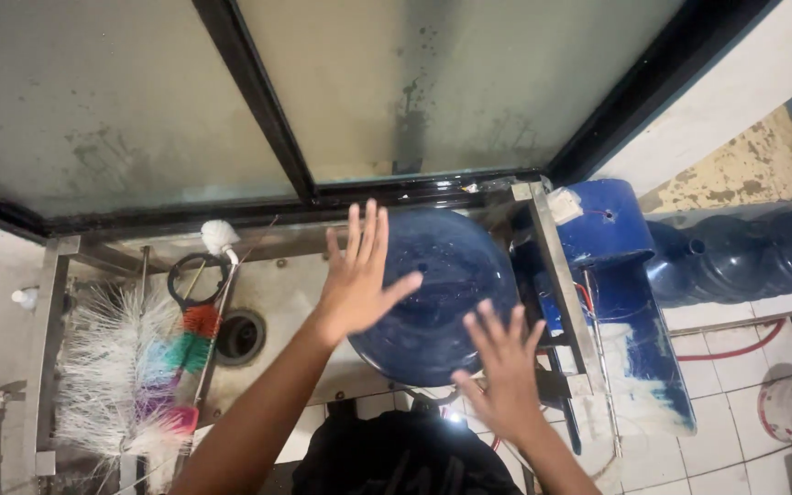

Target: The person picks up a large blue water jug, places it in a stainless steel sink, and scrubs the exterior with a long-handled brush while rinsing with water. The person then places the jug into a blue plastic washing machine and later removes it to rinse the bottom by hand in the sink.

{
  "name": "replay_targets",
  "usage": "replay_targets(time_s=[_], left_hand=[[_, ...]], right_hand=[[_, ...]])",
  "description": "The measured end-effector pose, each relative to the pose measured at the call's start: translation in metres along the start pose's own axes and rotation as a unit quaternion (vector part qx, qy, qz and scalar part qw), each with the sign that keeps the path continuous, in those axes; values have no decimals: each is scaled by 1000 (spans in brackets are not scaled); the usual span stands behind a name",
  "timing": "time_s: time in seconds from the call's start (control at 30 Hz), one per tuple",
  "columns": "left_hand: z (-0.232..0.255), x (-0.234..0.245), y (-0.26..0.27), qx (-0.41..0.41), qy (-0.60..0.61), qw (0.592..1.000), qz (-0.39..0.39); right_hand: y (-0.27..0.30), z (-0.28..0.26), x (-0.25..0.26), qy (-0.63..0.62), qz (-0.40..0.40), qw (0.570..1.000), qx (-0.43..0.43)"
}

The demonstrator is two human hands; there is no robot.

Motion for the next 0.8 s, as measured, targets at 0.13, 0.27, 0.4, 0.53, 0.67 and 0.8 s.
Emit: replay_targets(time_s=[0.13, 0.27, 0.4, 0.53, 0.67, 0.8], left_hand=[[30, -29, -74, -6, 45, 992, -122], [85, -41, -108, -122, 4, 974, -193], [90, -39, -107, -114, -23, 982, -151], [48, -30, -76, -17, 10, 991, -134], [17, -2, -17, 49, 129, 982, -126], [72, 27, 43, -109, -6, 993, -48]], right_hand=[[18, -33, -17, -10, -39, 996, 75], [32, -47, -38, 25, -36, 994, 105], [47, -21, -39, 66, -10, 990, 123], [43, 11, -14, -4, -6, 996, 88], [-5, 47, 34, -50, 18, 998, -18], [-91, 71, 33, 54, -81, 994, -51]])
Point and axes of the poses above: each hand's wrist, its own y-axis away from the middle knuckle, its own x-axis out of the back of the hand, z = x × y, the point moved 6 cm from there along -y, towards the middle knuckle, and after that the axes turned 13 degrees about -y, right-handed, at the moved point
